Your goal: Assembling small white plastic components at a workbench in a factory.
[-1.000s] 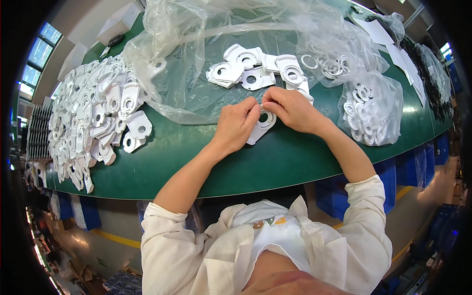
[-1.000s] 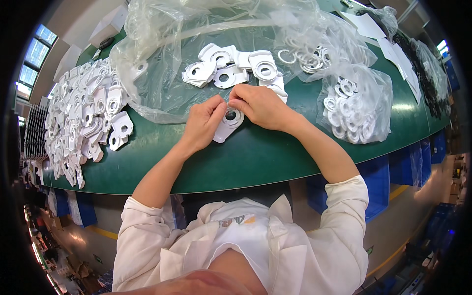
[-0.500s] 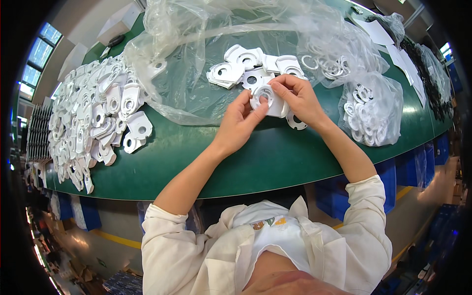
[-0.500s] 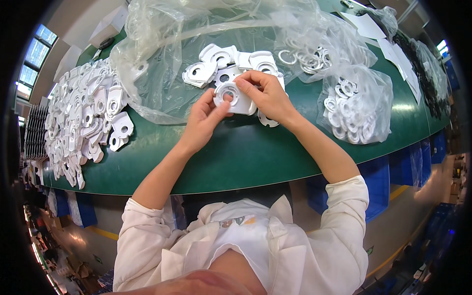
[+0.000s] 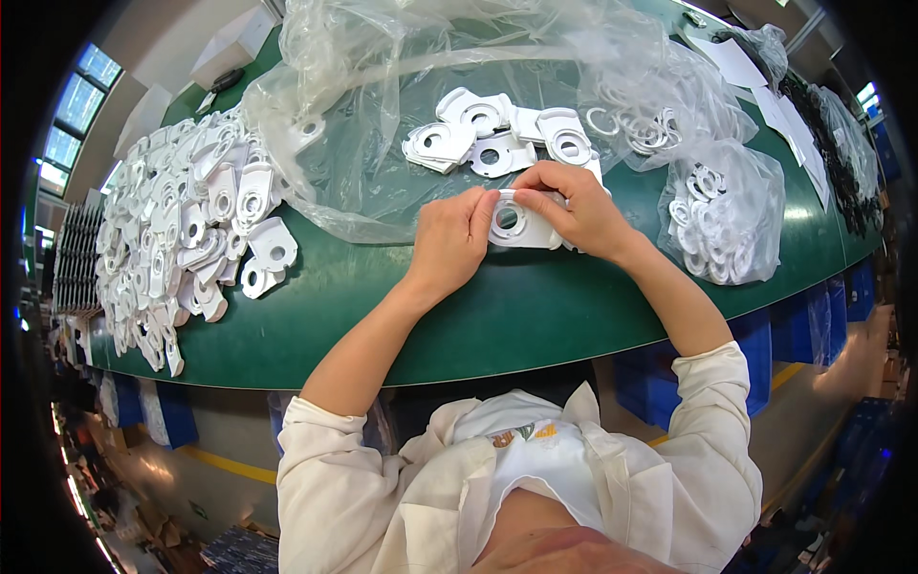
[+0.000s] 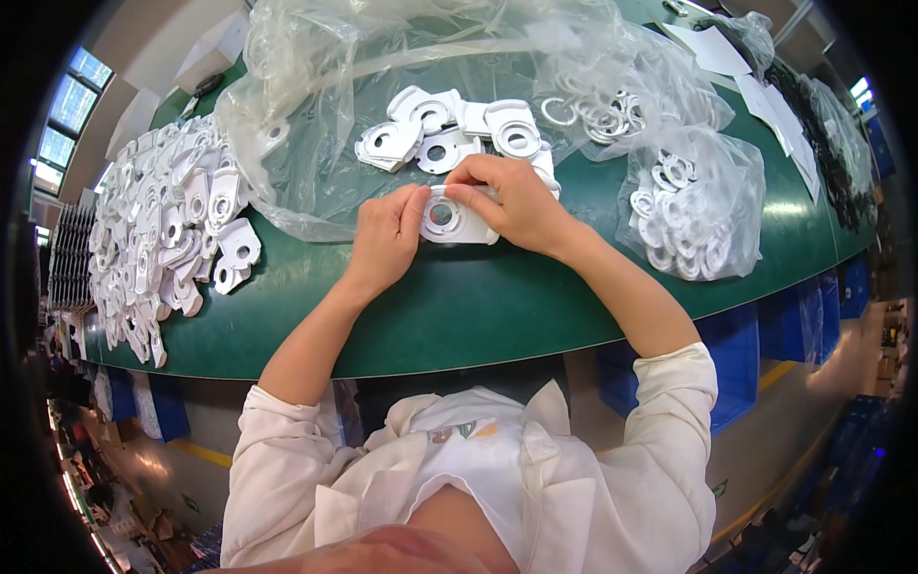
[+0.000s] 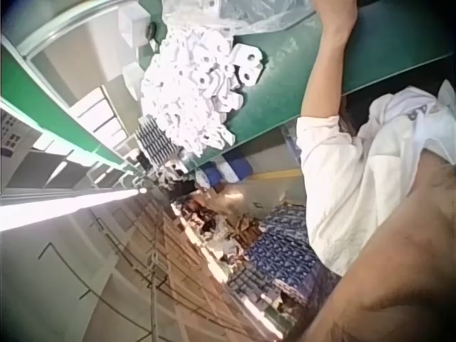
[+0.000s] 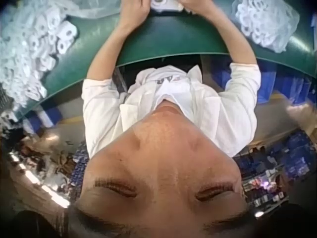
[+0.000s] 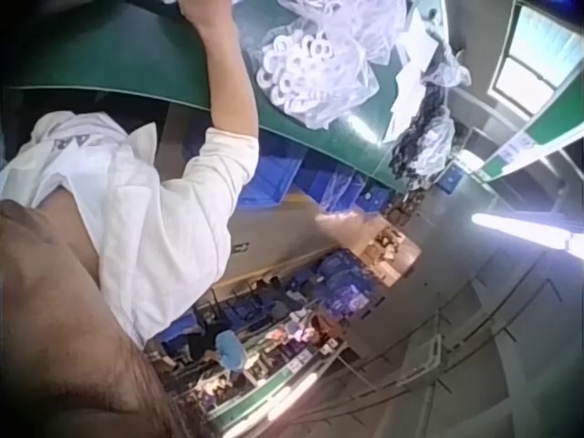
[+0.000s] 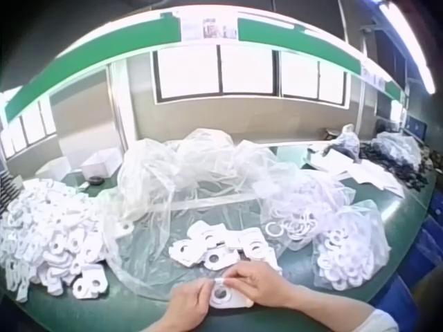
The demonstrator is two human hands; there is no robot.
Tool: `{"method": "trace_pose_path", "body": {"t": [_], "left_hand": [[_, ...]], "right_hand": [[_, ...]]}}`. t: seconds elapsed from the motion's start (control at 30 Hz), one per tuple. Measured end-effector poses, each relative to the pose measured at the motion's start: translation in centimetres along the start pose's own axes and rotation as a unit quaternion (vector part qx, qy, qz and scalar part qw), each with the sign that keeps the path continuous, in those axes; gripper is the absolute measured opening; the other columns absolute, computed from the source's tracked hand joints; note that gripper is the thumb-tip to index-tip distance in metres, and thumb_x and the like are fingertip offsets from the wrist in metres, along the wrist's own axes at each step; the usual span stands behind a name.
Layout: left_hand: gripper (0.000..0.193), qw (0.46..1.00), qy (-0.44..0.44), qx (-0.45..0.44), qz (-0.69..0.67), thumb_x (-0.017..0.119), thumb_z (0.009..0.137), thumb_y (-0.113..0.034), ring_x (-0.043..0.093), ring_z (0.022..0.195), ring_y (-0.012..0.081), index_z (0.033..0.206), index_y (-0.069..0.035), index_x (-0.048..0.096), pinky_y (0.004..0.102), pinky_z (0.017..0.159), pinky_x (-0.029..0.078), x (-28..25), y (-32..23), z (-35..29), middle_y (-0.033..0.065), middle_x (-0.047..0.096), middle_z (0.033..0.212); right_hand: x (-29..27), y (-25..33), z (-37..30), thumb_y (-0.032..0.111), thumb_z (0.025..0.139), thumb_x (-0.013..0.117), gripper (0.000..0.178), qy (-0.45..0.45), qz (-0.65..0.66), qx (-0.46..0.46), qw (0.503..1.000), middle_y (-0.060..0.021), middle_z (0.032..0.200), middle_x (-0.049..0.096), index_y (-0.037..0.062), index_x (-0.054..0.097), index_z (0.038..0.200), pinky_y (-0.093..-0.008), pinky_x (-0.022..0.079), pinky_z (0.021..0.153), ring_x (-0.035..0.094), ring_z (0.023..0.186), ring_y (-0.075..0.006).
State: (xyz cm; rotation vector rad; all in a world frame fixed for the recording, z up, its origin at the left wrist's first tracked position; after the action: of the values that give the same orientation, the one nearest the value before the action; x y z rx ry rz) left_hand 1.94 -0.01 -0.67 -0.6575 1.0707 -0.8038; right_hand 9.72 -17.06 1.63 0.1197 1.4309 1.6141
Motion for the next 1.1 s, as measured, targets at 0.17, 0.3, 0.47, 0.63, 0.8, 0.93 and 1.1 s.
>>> {"method": "trace_pose_path", "body": {"t": [0.17,0.3,0.47,0.63,0.8,0.93,1.1], "left_hand": [[0.030,0.999,0.019,-0.027,-0.028,0.049,0.095,-0.021,0.049,0.051,0.0336,0.077,0.001,0.059,0.0389,0.051,0.038,0.2,0.6,0.1,0.0173,0.052,0.058],[0.034,0.975,0.039,-0.140,-0.166,0.045,0.098,-0.026,0.049,0.050,0.0163,0.083,0.001,0.058,0.0304,0.050,0.040,0.4,-0.1,0.0,0.0079,0.054,0.059],[0.034,0.961,0.060,-0.148,-0.224,0.043,0.100,-0.029,0.048,0.054,0.0074,0.087,0.000,0.057,0.0254,0.051,0.040,0.3,0.4,-0.2,0.0017,0.054,0.065],[0.033,0.972,0.057,-0.128,-0.186,0.044,0.099,-0.027,0.048,0.054,0.0106,0.086,0.000,0.058,0.0279,0.052,0.040,0.2,0.3,-0.1,0.0047,0.054,0.064],[0.028,0.980,0.155,-0.067,-0.106,0.046,0.096,-0.021,0.050,0.053,0.0192,0.084,0.001,0.058,0.0342,0.055,0.041,-0.1,-0.2,-0.1,0.0133,0.054,0.065],[0.028,0.968,0.206,-0.065,-0.126,0.046,0.096,-0.021,0.050,0.054,0.0174,0.085,0.001,0.059,0.0326,0.055,0.041,-0.7,-1.0,0.4,0.0122,0.056,0.064],[0.037,0.954,-0.153,-0.154,-0.206,0.042,0.098,-0.030,0.056,0.063,0.0138,0.098,0.002,0.061,0.0285,0.059,0.044,-6.4,3.1,2.1,0.0087,0.064,0.078]], "right_hand": [[0.3,-0.3,-0.1,0.011,0.088,0.061,0.012,0.019,0.022,0.034,0.999,-0.0074,0.084,0.064,-0.0015,0.062,0.091,-0.0278,0.047,0.073,0.059,0.078,-0.0139],[1.0,0.2,-0.2,0.016,0.082,0.069,0.021,-0.030,-0.011,0.050,0.998,-0.0074,0.085,0.064,0.0002,0.061,0.094,-0.0292,0.047,0.074,0.060,0.079,-0.0164],[0.9,1.0,-0.3,0.022,0.074,0.078,0.034,-0.032,-0.074,0.027,0.996,-0.0072,0.087,0.064,0.0016,0.062,0.096,-0.0295,0.047,0.076,0.061,0.081,-0.0184],[0.4,-1.1,0.1,0.019,0.075,0.078,0.026,-0.029,0.037,0.022,0.999,-0.0045,0.081,0.064,0.0018,0.063,0.085,-0.0260,0.046,0.068,0.058,0.075,-0.0107],[0.1,-0.3,-0.2,0.020,0.077,0.077,0.026,0.024,-0.030,0.069,0.997,-0.0008,0.061,0.060,0.0031,0.058,0.069,-0.0223,0.038,0.051,0.049,0.055,-0.0053],[-1.3,-0.8,0.0,0.021,0.081,0.072,0.026,0.054,-0.103,0.077,0.990,-0.0029,0.063,0.060,0.0017,0.060,0.068,-0.0247,0.040,0.054,0.050,0.059,-0.0072],[-8.0,-0.5,0.5,0.024,0.083,0.066,0.026,-0.147,-0.280,0.131,0.940,-0.0091,0.066,0.060,-0.0017,0.064,0.080,-0.0305,0.040,0.056,0.054,0.060,-0.0154]]}}
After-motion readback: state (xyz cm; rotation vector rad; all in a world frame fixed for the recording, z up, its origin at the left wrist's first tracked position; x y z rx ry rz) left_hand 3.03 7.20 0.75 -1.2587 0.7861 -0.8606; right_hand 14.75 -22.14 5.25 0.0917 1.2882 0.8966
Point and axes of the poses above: each hand's wrist, its own z-axis towards the middle knuckle, its own x-axis out of the palm, y = z × x, the point moved 1 cm from there along z, towards the middle knuckle
